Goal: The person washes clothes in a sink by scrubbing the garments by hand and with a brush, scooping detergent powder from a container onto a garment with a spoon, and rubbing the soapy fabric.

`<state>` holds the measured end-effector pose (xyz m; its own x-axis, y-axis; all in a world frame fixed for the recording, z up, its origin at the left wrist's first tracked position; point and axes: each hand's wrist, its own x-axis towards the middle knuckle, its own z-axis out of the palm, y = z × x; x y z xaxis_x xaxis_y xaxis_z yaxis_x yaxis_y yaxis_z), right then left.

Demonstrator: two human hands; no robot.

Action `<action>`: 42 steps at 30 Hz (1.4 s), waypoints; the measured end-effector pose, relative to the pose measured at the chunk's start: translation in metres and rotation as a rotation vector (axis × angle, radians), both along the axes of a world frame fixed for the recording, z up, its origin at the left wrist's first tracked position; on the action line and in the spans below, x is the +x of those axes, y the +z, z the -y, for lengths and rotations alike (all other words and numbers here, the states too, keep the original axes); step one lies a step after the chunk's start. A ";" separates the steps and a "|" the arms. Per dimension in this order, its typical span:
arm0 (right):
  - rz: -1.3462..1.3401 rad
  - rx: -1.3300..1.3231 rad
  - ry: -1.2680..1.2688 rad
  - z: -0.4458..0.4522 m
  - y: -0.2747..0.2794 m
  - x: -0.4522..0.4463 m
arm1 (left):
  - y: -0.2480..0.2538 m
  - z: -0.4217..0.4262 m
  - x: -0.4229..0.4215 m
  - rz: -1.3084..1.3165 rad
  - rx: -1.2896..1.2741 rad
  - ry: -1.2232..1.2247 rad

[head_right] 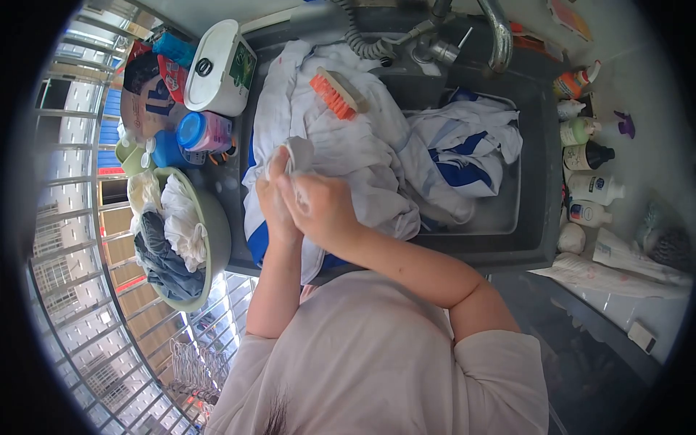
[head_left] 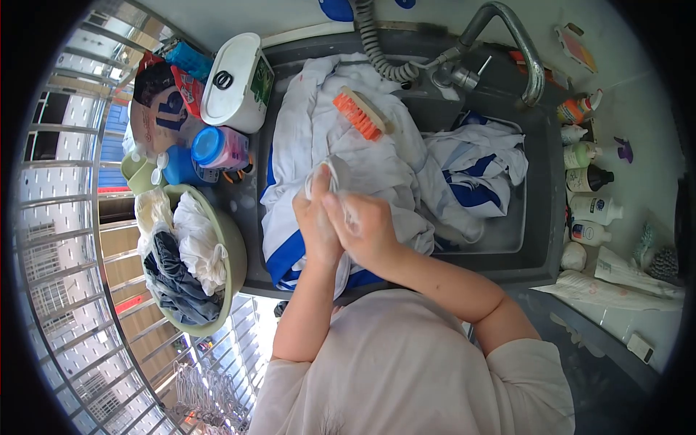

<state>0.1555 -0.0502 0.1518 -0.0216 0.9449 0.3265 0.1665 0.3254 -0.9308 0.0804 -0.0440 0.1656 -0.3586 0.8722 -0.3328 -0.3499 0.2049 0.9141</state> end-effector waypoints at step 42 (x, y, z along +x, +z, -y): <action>-0.039 -0.159 0.118 -0.031 0.002 0.020 | -0.001 0.011 -0.004 0.086 0.075 -0.097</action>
